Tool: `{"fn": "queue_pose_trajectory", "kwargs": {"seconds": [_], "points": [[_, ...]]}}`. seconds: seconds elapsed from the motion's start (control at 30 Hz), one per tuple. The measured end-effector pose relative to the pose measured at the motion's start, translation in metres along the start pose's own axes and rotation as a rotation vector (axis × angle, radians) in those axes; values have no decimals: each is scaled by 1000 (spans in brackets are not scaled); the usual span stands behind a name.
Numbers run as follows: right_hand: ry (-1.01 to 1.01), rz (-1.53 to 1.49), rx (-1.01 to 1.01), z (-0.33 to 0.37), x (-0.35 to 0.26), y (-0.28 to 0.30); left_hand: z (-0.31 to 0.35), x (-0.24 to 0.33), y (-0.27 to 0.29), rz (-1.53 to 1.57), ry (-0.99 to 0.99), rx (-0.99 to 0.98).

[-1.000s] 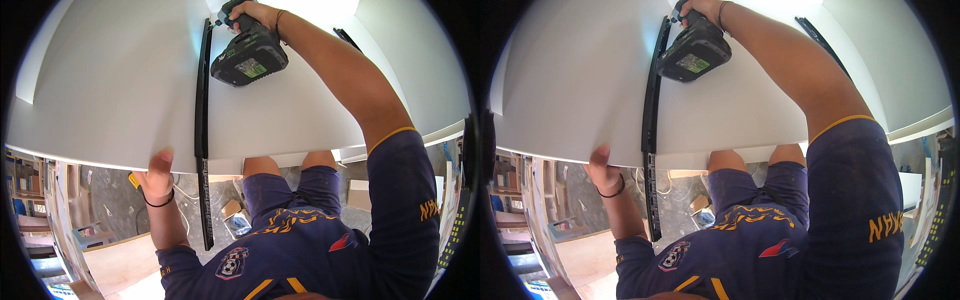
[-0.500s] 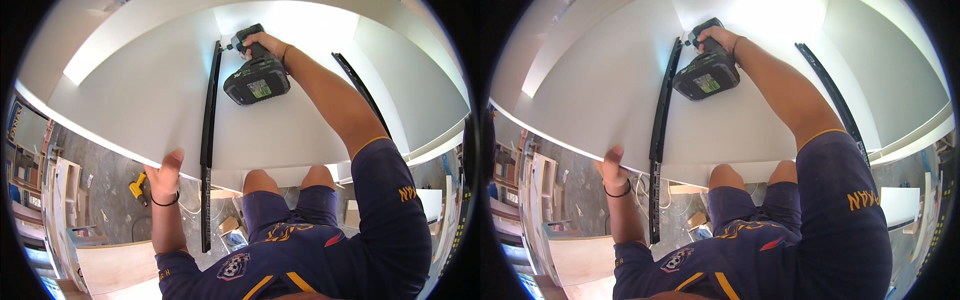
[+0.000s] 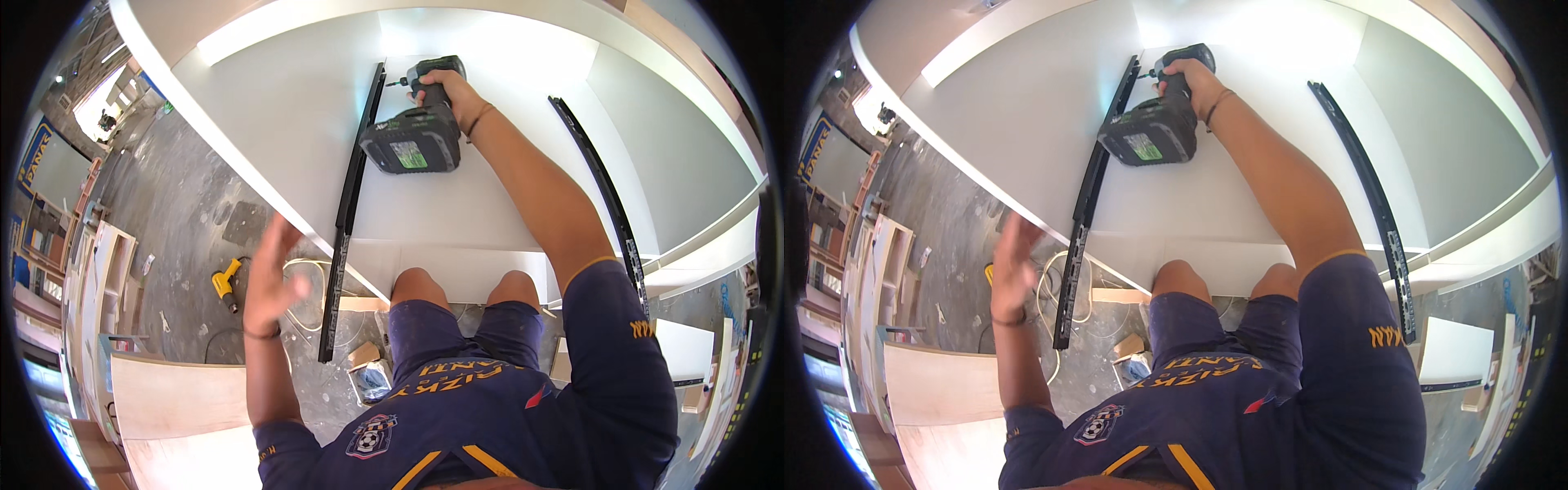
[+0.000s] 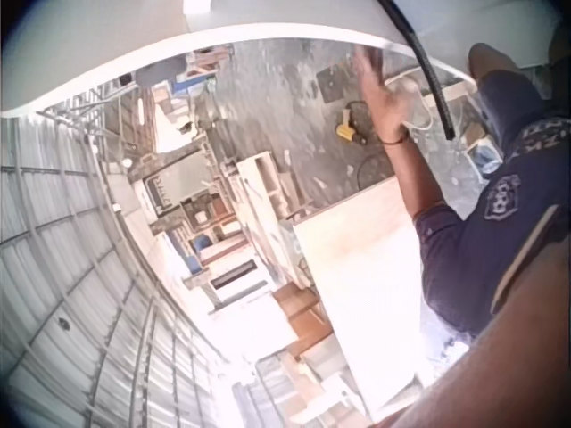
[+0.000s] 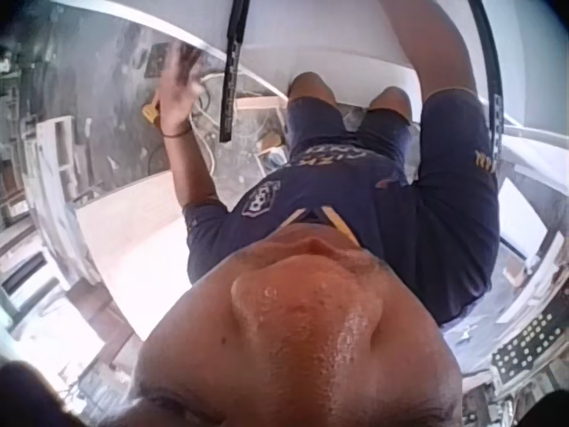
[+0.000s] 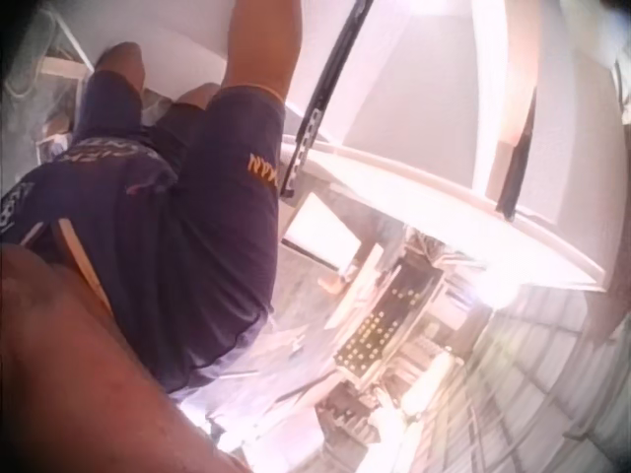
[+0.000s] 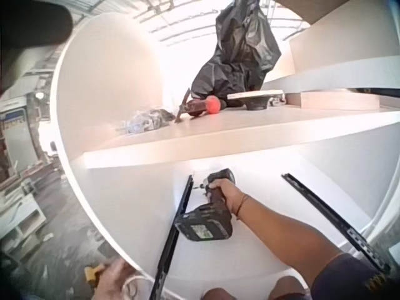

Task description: The person installs metal drawer slides into a white wooden cabinet using a power drill. They position the slides against the side panels of the cabinet, align them, and secure them with screws using the drill.

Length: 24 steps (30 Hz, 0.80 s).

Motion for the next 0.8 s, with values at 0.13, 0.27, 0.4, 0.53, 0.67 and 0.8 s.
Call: {"fn": "queue_pose_trajectory", "kwargs": {"seconds": [0.13,0.27,0.4,0.53,0.67,0.8], "points": [[78,29,-16,64,14,-29,88,-5,-12,140,34,-239],[221,135,-124,116,10,-46,92,-18,-18,-38,61,3],[340,234,-144,195,33,-53,58,-39,-14,-100,28,346],[318,219,-97,266,66,-36,19,-49,-37,43,-43,364],[394,311,-16,316,91,-17,19,-43,-49,83,-22,415],[421,379,-10,336,97,-3,35,-48,-45,-125,-147,571]]}}
Point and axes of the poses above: each hand's wrist, its own z-axis away from the middle knuckle, its own y-axis out of the back of the hand, x = y × z, the point moved 5 cm from there along -z, towards the middle knuckle, and after that the axes turned 7 degrees about -y, right-handed, at the moved point
